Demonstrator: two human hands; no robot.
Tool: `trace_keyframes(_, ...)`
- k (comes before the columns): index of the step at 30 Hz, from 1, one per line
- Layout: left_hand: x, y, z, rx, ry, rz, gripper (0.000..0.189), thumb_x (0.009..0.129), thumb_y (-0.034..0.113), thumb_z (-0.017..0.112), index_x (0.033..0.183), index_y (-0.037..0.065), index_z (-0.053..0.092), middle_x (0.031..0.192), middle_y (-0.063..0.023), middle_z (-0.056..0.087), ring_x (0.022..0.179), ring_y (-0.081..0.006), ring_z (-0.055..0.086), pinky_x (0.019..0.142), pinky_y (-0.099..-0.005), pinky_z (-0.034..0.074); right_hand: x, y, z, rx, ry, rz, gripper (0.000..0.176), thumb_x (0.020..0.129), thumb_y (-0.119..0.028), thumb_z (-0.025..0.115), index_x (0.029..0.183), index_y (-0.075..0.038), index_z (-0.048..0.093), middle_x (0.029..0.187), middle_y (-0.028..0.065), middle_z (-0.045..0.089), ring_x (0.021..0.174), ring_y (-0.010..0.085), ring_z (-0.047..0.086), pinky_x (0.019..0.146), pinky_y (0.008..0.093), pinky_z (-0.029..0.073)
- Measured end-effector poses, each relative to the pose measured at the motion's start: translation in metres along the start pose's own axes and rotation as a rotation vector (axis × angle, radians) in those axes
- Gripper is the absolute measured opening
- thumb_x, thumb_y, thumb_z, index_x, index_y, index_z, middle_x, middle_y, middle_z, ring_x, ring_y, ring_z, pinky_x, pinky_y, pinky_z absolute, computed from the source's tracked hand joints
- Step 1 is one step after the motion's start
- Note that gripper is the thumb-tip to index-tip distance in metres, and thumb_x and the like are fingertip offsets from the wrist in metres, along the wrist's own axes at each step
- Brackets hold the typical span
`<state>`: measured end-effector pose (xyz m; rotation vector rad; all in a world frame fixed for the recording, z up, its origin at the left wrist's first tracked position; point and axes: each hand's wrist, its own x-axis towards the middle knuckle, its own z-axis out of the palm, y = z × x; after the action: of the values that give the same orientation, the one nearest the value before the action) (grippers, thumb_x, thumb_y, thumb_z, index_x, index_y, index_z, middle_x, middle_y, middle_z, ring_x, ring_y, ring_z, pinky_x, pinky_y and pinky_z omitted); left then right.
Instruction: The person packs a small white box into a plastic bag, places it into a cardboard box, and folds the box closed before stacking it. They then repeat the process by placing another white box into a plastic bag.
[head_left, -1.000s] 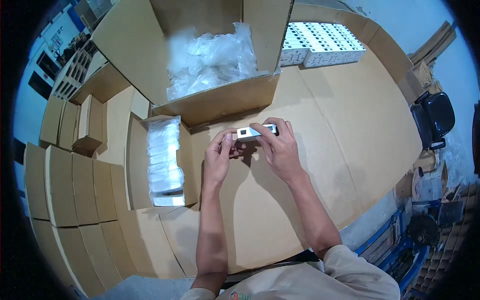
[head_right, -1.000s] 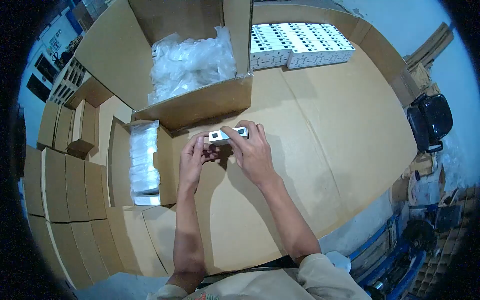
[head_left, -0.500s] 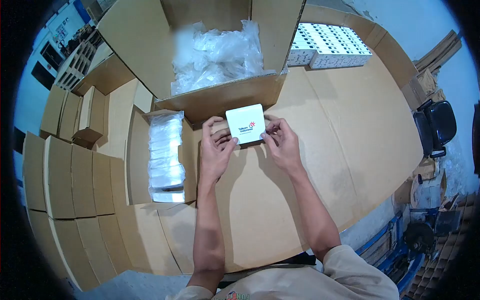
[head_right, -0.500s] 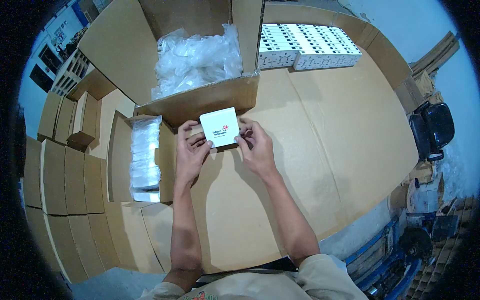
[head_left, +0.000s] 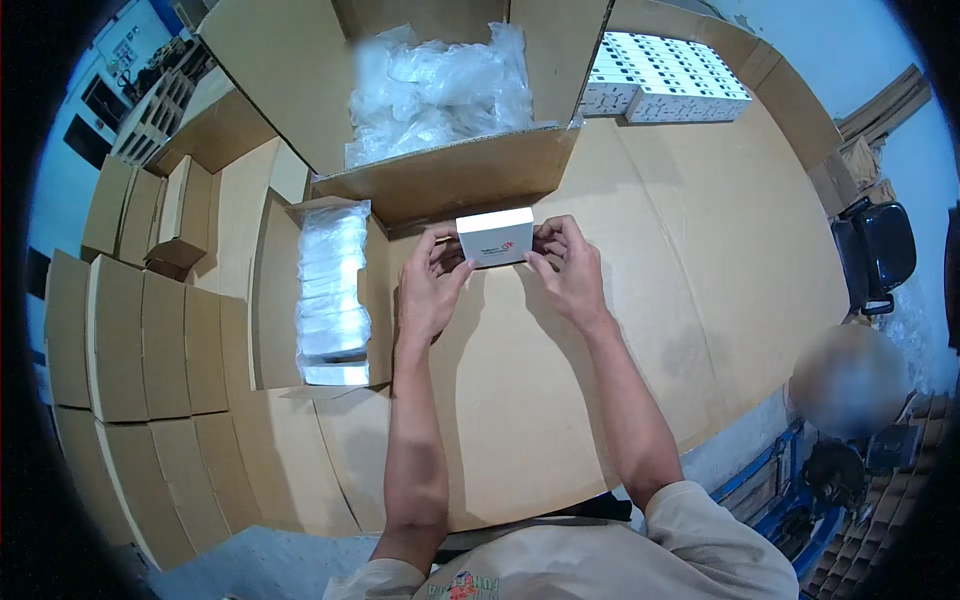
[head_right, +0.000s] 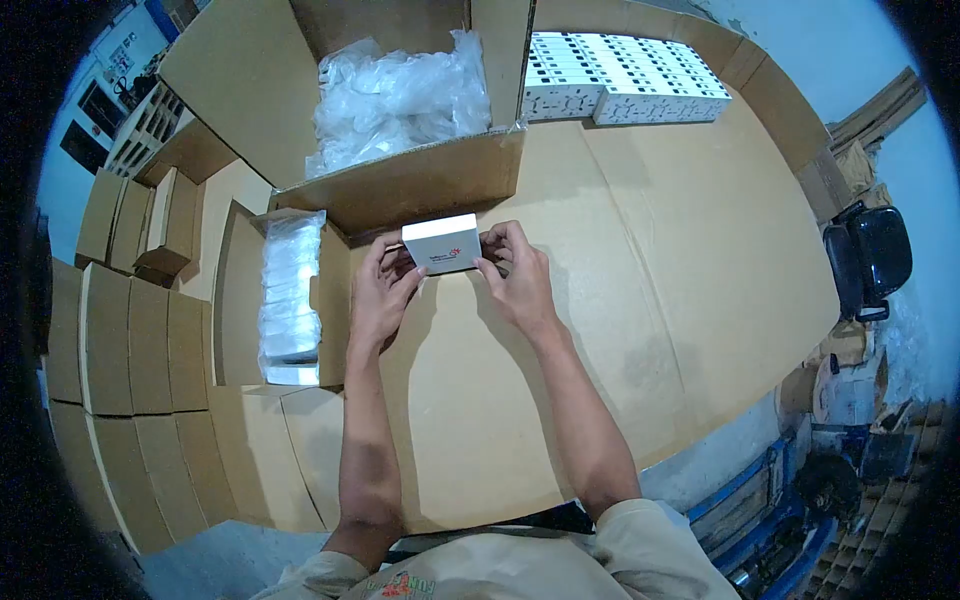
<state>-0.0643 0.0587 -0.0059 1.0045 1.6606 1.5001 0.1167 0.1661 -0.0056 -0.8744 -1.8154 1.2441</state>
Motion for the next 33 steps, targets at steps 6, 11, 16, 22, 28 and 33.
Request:
trace_keyframes(6, -0.001, -0.001, -0.001, 0.019, 0.01, 0.002, 0.04, 0.087, -0.009, 0.072, 0.123, 0.002, 0.057, 0.114, -0.0151, 0.072, 0.106, -0.02, 0.07, 0.092, -0.0317, 0.057, 0.0, -0.002, -0.002, -0.026, -0.017, -0.003, 0.03, 0.086, 0.009, 0.071, 0.107, 0.003, 0.051, 0.104, 0.0182, 0.072, 0.1, 0.0258, 0.075, 0.087, 0.0358, 0.06)
trace_keyframes(11, -0.003, 0.003, -0.001, 0.03, 0.0, -0.014, 0.039, 0.087, -0.008, 0.072, 0.122, 0.001, 0.057, 0.112, -0.0142, 0.071, 0.106, -0.0216, 0.069, 0.094, -0.0329, 0.056, -0.001, 0.002, -0.004, -0.04, -0.028, 0.004, 0.031, 0.085, 0.009, 0.074, 0.108, 0.001, 0.053, 0.097, 0.0099, 0.069, 0.094, 0.0151, 0.071, 0.085, 0.0306, 0.058)
trace_keyframes(16, 0.0, -0.005, -0.005, 0.042, -0.027, -0.006, 0.039, 0.087, -0.005, 0.074, 0.122, 0.0, 0.057, 0.115, -0.0158, 0.07, 0.109, -0.0233, 0.069, 0.098, -0.0346, 0.055, 0.0, 0.0, -0.007, -0.028, -0.05, 0.036, 0.033, 0.084, 0.009, 0.074, 0.108, 0.001, 0.052, 0.1, 0.0148, 0.072, 0.098, 0.0213, 0.073, 0.088, 0.0344, 0.059)
trace_keyframes(22, 0.001, -0.007, -0.006, 0.041, -0.055, -0.041, 0.044, 0.086, -0.003, 0.075, 0.125, 0.0, 0.055, 0.12, -0.0177, 0.067, 0.116, -0.0255, 0.066, 0.105, -0.037, 0.052, 0.0, -0.003, -0.009, -0.056, -0.068, 0.033, 0.035, 0.083, 0.01, 0.072, 0.109, 0.001, 0.051, 0.108, 0.017, 0.073, 0.103, 0.0251, 0.073, 0.09, 0.0366, 0.059)
trace_keyframes(28, -0.011, 0.022, 0.0, 0.09, -0.027, 0.097, 0.07, 0.084, 0.001, 0.079, 0.144, 0.002, 0.042, 0.132, -0.0166, 0.057, 0.13, -0.0248, 0.054, 0.116, -0.0397, 0.042, -0.001, 0.006, -0.02, 0.116, -0.157, -0.009, 0.052, 0.079, 0.016, 0.055, 0.125, -0.003, 0.042, 0.139, 0.0172, 0.055, 0.127, 0.0263, 0.063, 0.086, 0.0321, 0.057)
trace_keyframes(33, -0.021, 0.041, 0.004, 0.198, 0.213, 0.181, 0.05, 0.093, 0.008, 0.071, 0.138, 0.0, 0.05, 0.121, -0.0151, 0.063, 0.114, -0.0235, 0.063, 0.105, -0.0395, 0.05, 0.0, 0.014, -0.026, 0.167, -0.119, 0.064, 0.059, 0.078, 0.016, 0.048, 0.133, -0.002, 0.039, 0.146, 0.018, 0.05, 0.132, 0.0288, 0.062, 0.076, 0.0282, 0.056)
